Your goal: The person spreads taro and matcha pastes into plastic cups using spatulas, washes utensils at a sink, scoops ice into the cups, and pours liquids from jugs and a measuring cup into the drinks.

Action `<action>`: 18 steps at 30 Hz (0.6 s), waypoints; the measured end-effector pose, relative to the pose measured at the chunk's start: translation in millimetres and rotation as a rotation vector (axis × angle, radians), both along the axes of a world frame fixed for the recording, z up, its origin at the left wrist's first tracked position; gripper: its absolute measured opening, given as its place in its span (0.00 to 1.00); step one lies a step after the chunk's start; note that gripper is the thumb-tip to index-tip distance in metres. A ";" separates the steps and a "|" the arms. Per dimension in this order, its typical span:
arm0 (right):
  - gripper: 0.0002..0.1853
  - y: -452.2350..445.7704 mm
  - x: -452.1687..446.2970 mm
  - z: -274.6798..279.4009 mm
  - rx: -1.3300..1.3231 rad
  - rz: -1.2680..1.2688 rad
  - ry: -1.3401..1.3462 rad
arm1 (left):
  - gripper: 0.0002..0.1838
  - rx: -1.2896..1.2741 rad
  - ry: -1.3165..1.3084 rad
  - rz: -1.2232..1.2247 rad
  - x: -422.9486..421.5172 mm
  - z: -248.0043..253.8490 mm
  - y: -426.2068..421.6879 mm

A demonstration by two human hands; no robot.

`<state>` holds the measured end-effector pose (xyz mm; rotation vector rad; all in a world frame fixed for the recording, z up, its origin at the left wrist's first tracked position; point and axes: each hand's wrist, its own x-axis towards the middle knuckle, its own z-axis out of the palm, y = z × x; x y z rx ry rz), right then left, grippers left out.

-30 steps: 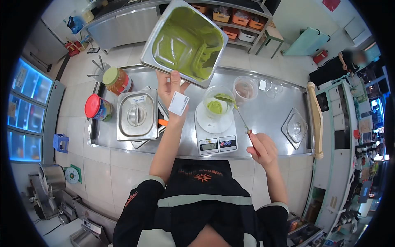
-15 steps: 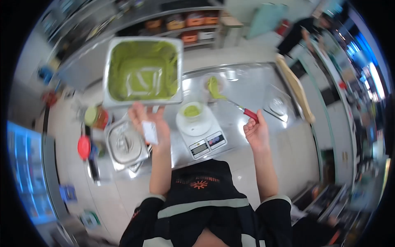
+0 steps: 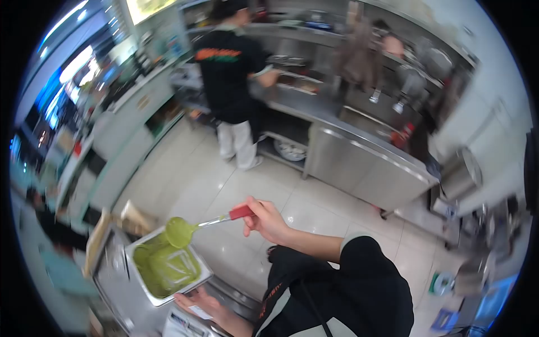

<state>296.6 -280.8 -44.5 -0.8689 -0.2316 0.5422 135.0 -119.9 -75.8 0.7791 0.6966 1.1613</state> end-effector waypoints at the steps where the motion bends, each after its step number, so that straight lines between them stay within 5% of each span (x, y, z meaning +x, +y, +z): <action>1: 0.19 -29.0 4.5 -4.9 -0.031 -0.151 -0.142 | 0.20 -0.012 0.006 -0.108 22.8 -3.0 -18.6; 4: 0.15 -107.9 3.6 -17.0 -0.498 -0.469 -1.220 | 0.21 -0.049 -0.017 -0.444 80.9 -17.1 -72.1; 7: 0.18 -161.3 23.5 -44.6 -0.736 -0.381 -1.698 | 0.24 -0.199 0.006 -0.666 136.9 -44.4 -130.3; 14: 0.19 -340.4 96.8 -81.5 -0.968 -0.619 -1.652 | 0.22 -0.218 0.056 -1.110 268.8 -63.4 -325.0; 18: 0.20 -445.1 139.7 -48.7 -1.049 -0.858 -1.560 | 0.16 -0.279 0.037 -1.215 338.8 -60.9 -433.5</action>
